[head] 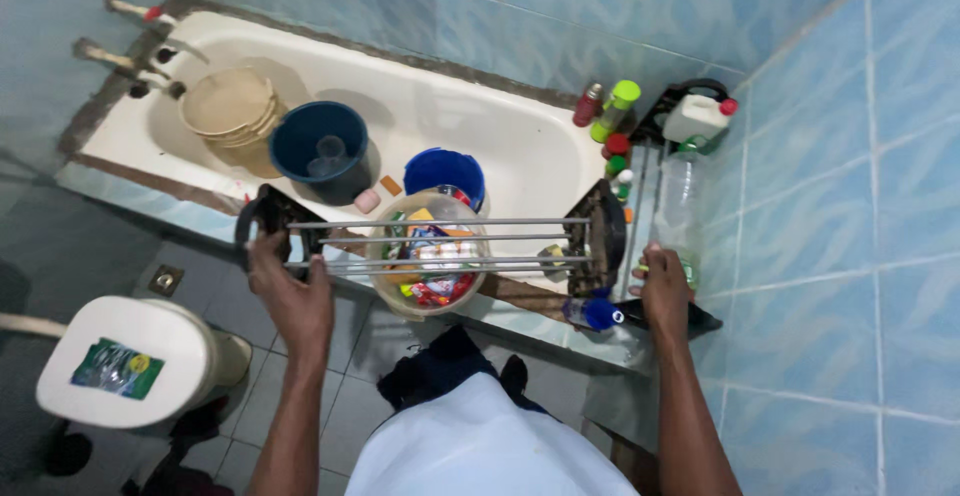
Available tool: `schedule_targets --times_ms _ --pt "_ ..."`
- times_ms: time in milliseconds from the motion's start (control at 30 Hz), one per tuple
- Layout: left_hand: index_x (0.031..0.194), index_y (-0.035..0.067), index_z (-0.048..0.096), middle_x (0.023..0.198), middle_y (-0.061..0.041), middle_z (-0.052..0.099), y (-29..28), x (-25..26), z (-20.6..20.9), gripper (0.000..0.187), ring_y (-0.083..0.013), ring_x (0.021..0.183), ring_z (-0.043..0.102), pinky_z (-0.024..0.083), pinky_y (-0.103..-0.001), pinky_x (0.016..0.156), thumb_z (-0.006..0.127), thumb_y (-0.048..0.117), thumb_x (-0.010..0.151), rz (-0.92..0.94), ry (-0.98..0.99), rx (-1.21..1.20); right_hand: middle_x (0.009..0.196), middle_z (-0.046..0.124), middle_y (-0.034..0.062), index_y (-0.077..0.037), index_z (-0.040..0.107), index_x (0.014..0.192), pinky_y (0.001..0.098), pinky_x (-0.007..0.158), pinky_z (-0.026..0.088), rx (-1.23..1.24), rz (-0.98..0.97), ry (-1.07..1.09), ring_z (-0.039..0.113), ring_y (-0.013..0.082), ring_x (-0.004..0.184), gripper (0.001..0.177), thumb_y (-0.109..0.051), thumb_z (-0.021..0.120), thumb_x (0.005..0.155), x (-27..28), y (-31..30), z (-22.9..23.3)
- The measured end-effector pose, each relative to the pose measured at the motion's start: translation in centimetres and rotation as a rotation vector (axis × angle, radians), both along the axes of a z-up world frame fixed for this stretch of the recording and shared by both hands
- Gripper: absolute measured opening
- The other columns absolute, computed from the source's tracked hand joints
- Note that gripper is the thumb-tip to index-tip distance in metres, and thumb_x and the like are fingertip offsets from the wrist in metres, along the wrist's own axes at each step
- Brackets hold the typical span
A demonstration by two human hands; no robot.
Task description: The person picks up bottles, containers, and a spray can, then assembles a multi-tier metal rack by hand and places it in the corner of a bathroom.
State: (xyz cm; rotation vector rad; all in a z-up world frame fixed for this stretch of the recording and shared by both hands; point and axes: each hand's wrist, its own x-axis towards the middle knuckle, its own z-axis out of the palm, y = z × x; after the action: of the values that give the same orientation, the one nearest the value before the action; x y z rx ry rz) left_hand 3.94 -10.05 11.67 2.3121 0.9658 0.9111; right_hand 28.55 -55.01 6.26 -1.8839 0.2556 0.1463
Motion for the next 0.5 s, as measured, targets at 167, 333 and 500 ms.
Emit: schedule_targets --times_ms 167,333,500 --pt "0.141 0.003 0.051 0.138 -0.019 0.058 -7.6 3.1 0.4 0.047 -0.0327 0.130 0.057 0.044 -0.044 0.110 0.064 0.009 0.096 -0.414 -0.145 -0.575 0.101 0.074 0.0152 -0.003 0.067 0.116 0.0414 0.087 0.058 -0.427 -0.073 -0.249 0.074 0.0279 0.095 0.029 -0.025 0.069 0.097 -2.1 -9.4 -7.9" --pt "0.133 0.008 0.057 0.124 -0.012 0.067 -14.3 4.6 -1.0 0.044 -0.0230 0.110 0.067 0.054 -0.038 0.088 0.070 0.018 0.092 -0.706 0.119 -0.647 0.113 0.063 0.0239 -0.005 0.066 0.121 0.0518 0.093 0.052 -0.934 -0.054 -0.252 0.062 0.0441 0.104 0.047 -0.013 0.082 0.078 -3.0 -14.1 -11.1" --pt "0.130 0.009 0.057 0.123 -0.011 0.063 -19.1 5.3 -2.3 0.042 -0.0252 0.099 0.065 0.055 -0.037 0.085 0.070 0.020 0.092 -0.889 0.309 -0.757 0.118 0.056 0.0283 -0.002 0.061 0.124 0.0521 0.083 0.051 -0.706 0.079 -0.400 0.060 0.0461 0.097 0.056 -0.009 0.081 0.073 -3.6 -13.9 -11.1"
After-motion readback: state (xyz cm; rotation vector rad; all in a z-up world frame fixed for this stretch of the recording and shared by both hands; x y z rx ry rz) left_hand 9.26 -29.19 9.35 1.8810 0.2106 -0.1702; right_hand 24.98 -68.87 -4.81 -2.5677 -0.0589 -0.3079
